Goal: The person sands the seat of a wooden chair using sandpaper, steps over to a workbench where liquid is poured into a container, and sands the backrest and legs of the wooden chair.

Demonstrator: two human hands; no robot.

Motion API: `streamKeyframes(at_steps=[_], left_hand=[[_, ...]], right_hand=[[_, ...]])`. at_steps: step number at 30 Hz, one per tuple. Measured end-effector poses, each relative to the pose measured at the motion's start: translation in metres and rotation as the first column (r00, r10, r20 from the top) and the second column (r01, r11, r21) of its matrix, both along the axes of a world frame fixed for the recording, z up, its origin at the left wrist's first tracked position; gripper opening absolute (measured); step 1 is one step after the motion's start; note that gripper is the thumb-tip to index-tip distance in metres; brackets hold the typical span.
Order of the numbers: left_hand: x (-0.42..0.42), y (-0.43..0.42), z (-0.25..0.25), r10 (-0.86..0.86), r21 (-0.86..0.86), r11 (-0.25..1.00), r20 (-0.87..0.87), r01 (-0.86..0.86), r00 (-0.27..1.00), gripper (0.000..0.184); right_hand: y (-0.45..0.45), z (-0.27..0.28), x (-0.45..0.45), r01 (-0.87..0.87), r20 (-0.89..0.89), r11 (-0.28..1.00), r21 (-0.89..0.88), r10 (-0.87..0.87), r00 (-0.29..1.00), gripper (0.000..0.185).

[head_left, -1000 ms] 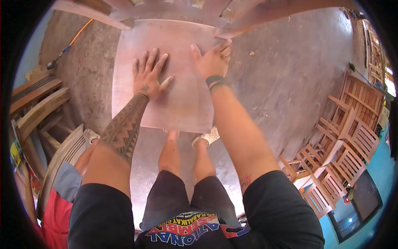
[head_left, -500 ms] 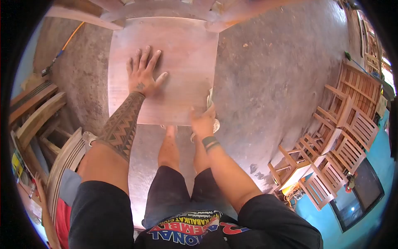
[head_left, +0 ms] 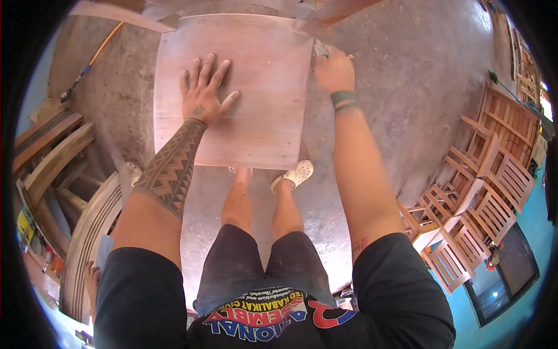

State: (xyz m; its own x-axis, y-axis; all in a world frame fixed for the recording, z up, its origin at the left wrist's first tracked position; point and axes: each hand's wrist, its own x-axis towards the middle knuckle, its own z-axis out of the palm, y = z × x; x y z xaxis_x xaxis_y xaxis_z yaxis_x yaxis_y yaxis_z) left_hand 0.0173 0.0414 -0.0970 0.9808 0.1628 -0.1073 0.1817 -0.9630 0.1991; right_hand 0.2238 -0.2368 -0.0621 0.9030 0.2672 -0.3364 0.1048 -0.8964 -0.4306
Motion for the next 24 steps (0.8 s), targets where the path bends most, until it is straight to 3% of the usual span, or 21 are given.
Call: streamKeyframes(at_steps=[2,5,7,9,11,15,17,19,22,24], left_hand=[[0.0,0.001,0.0,-0.005,-0.006,1.0,0.017,0.006,1.0,0.085],[-0.001,0.0,0.0,-0.011,-0.005,1.0,0.017,0.011,1.0,0.085],[0.0,0.001,0.001,-0.012,-0.003,1.0,0.016,0.012,1.0,0.086],[0.0,0.001,-0.001,-0.011,-0.01,1.0,0.016,0.011,1.0,0.085],[0.001,0.001,0.001,-0.012,-0.001,1.0,0.0,0.012,1.0,0.085],[0.0,0.001,-0.001,-0.015,0.012,1.0,-0.027,0.015,1.0,0.086],[-0.002,0.001,-0.003,-0.018,0.014,1.0,-0.022,0.018,1.0,0.086],[0.0,0.001,-0.003,-0.024,0.016,1.0,-0.011,0.024,1.0,0.086],[0.0,-0.001,0.001,-0.027,0.017,0.999,-0.002,0.027,1.0,0.085],[0.0,-0.001,0.003,-0.03,0.022,0.999,-0.003,0.031,1.0,0.084]], right_hand=[[0.01,-0.007,0.014,-0.059,-0.008,0.997,-0.056,0.058,0.998,0.052],[0.042,-0.025,-0.037,0.262,-0.012,0.915,0.307,-0.272,0.962,0.055],[0.041,-0.049,-0.089,0.246,0.118,0.846,0.473,-0.338,0.934,0.059],[0.031,-0.051,-0.149,0.265,0.166,0.871,0.415,-0.358,0.919,0.057],[0.019,-0.018,-0.204,0.401,-0.051,0.859,0.32,-0.407,0.912,0.057],[-0.034,-0.009,-0.339,0.376,-0.124,0.909,0.179,-0.358,0.925,0.058],[-0.057,0.003,-0.384,0.408,-0.242,0.897,0.17,-0.363,0.9,0.059],[-0.091,0.006,-0.423,0.218,-0.427,0.969,0.115,-0.15,0.891,0.054],[-0.121,0.021,-0.47,0.471,-0.688,0.879,0.076,-0.295,0.663,0.044],[-0.147,-0.02,-0.499,0.531,-0.628,0.842,0.096,-0.362,0.689,0.04]])
